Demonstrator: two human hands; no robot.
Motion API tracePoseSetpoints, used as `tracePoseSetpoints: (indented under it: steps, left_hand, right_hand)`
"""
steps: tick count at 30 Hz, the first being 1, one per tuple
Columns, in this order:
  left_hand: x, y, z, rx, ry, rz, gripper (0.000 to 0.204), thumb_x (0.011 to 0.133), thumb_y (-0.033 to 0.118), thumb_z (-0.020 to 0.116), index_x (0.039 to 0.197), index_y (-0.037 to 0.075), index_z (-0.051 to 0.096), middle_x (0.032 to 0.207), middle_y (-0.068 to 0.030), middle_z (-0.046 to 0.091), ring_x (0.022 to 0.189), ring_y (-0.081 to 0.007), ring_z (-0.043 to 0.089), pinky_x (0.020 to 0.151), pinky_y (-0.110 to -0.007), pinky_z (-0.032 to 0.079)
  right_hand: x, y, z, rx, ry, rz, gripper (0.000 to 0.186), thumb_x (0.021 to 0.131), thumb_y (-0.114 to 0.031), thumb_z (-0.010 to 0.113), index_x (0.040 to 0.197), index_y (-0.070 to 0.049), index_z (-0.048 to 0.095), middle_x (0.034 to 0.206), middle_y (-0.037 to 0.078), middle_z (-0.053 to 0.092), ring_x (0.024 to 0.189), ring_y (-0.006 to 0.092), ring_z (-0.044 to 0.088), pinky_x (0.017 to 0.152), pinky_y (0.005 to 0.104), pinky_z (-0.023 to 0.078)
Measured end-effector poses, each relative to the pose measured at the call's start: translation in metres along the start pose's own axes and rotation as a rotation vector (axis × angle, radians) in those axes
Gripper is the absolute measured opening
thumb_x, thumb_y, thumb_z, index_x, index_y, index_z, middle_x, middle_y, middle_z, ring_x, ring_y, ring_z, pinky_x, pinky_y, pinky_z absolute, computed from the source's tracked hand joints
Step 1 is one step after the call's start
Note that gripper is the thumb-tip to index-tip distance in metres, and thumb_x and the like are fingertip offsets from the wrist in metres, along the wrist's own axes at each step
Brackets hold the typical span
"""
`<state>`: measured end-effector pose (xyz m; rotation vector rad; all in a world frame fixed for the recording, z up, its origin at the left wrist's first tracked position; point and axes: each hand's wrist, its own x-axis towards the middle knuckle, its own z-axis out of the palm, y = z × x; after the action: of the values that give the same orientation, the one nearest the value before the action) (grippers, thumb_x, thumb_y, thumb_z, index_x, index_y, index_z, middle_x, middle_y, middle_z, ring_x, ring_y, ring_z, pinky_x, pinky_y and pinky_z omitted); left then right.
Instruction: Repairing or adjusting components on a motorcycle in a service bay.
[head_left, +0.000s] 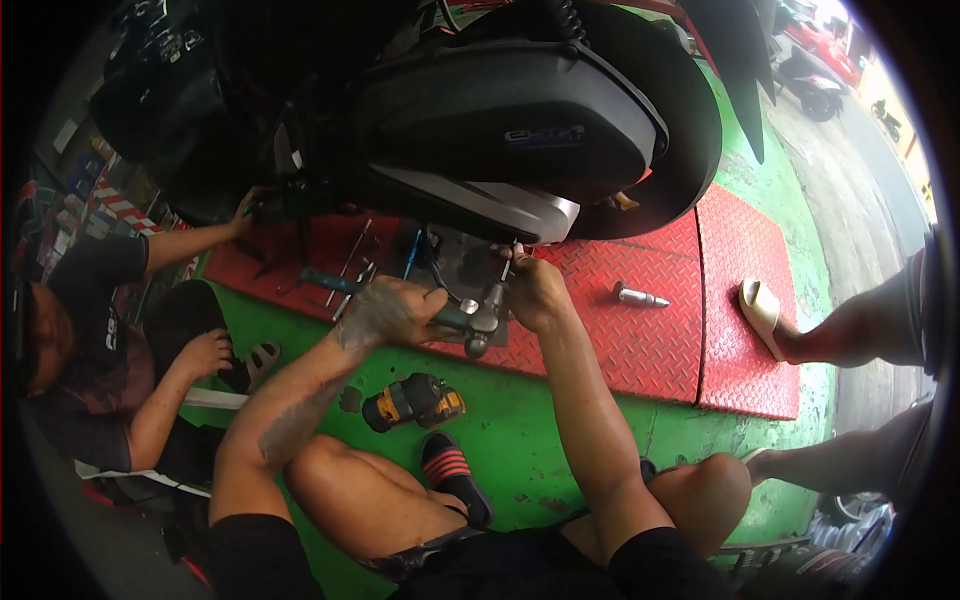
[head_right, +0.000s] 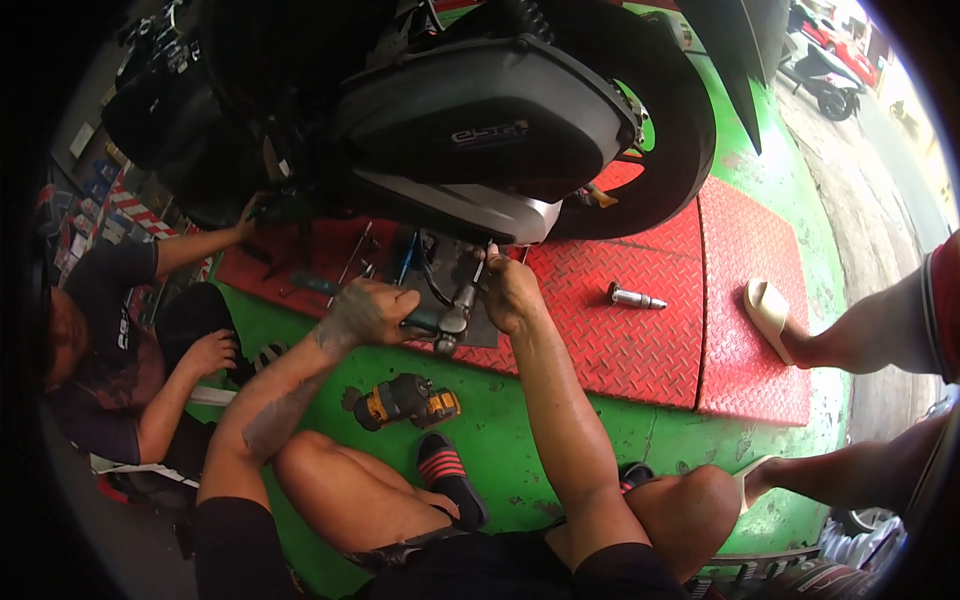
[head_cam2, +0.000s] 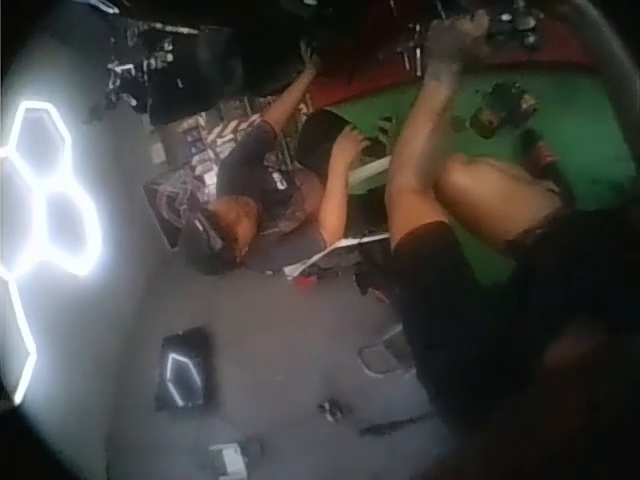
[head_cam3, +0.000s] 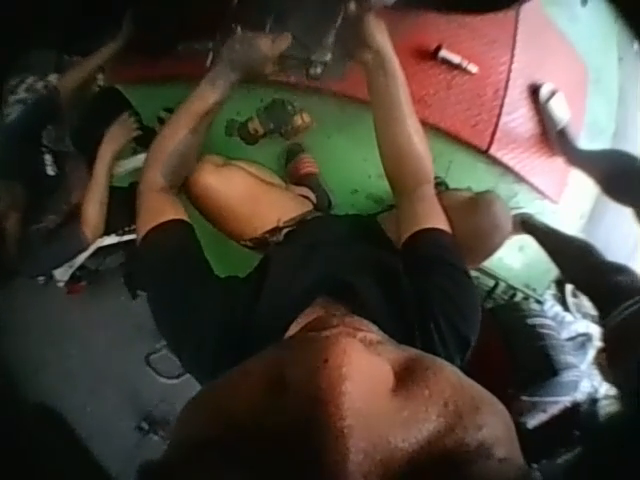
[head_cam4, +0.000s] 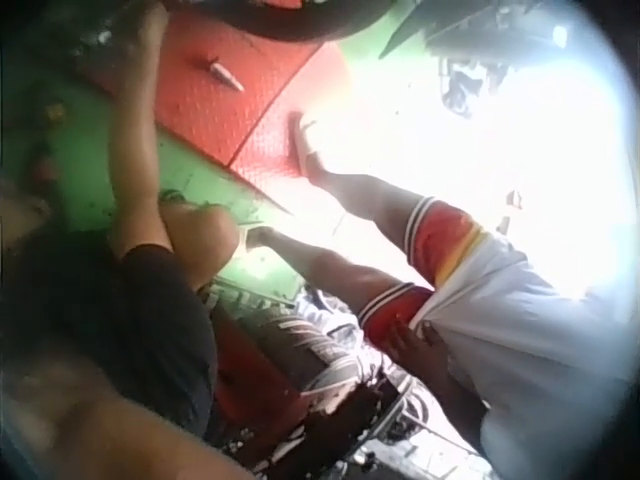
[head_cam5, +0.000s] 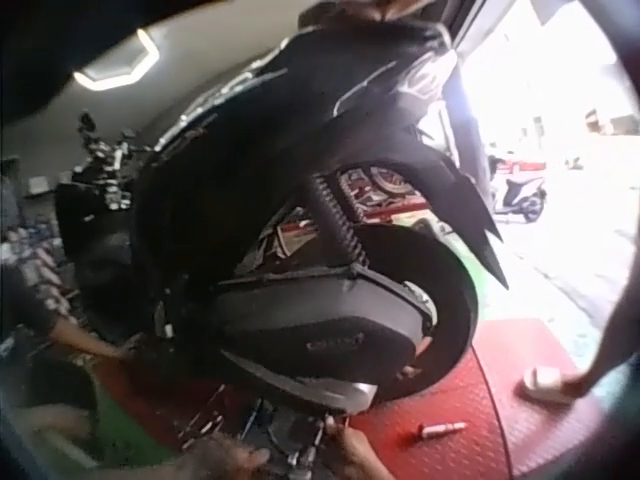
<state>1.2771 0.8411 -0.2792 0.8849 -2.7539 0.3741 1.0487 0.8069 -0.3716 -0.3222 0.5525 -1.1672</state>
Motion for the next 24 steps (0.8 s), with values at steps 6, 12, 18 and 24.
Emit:
tracePoseSetpoints:
  steps: [6,12,18,24]
  left_hand:
    - [0.011,-0.008,-0.003,-0.043,-0.074,0.12,0.055,0.082,0.06,0.073,0.071,0.01,0.054,0.058,-0.0059,0.06,0.053,-0.0252,0.067,0.047,-0.037,0.052]
    - [-0.008,-0.001,-0.024,0.006,-0.022,0.051,0.055,0.081,0.062,0.072,0.071,0.011,0.052,0.057,-0.0036,0.056,0.053,-0.0237,0.065,0.046,-0.037,0.05]
    - [-0.041,0.045,-0.068,-0.016,-0.108,0.164,0.054,0.082,0.065,0.068,0.072,0.014,0.054,0.059,-0.0017,0.06,0.051,-0.0182,0.065,0.046,-0.032,0.05]
    - [-0.056,0.089,-0.074,-0.164,-0.147,0.248,0.05,0.085,0.061,0.067,0.074,0.014,0.055,0.06,0.0003,0.06,0.053,-0.0161,0.066,0.047,-0.029,0.049]
  right_hand:
    - [-0.003,0.0,0.001,0.055,0.032,-0.001,0.023,0.108,-0.015,0.035,0.113,-0.011,0.057,0.102,0.0,0.062,0.103,0.0175,0.058,0.101,0.0442,0.042]
    - [-0.01,-0.005,0.001,0.008,0.008,-0.003,0.024,0.109,-0.026,0.043,0.119,-0.01,0.058,0.115,0.001,0.065,0.12,0.0188,0.057,0.11,0.0468,0.039]
    - [-0.009,-0.013,-0.071,-0.714,-0.009,-0.051,0.035,0.107,-0.035,0.052,0.119,-0.004,0.063,0.125,0.011,0.068,0.107,0.0258,0.065,0.094,0.0443,0.051]
    - [-0.006,-0.05,-0.2,-2.104,0.751,-0.898,0.037,0.088,-0.025,0.072,0.123,-0.014,0.066,0.109,0.015,0.069,0.097,0.0391,0.067,0.094,0.0484,0.053]
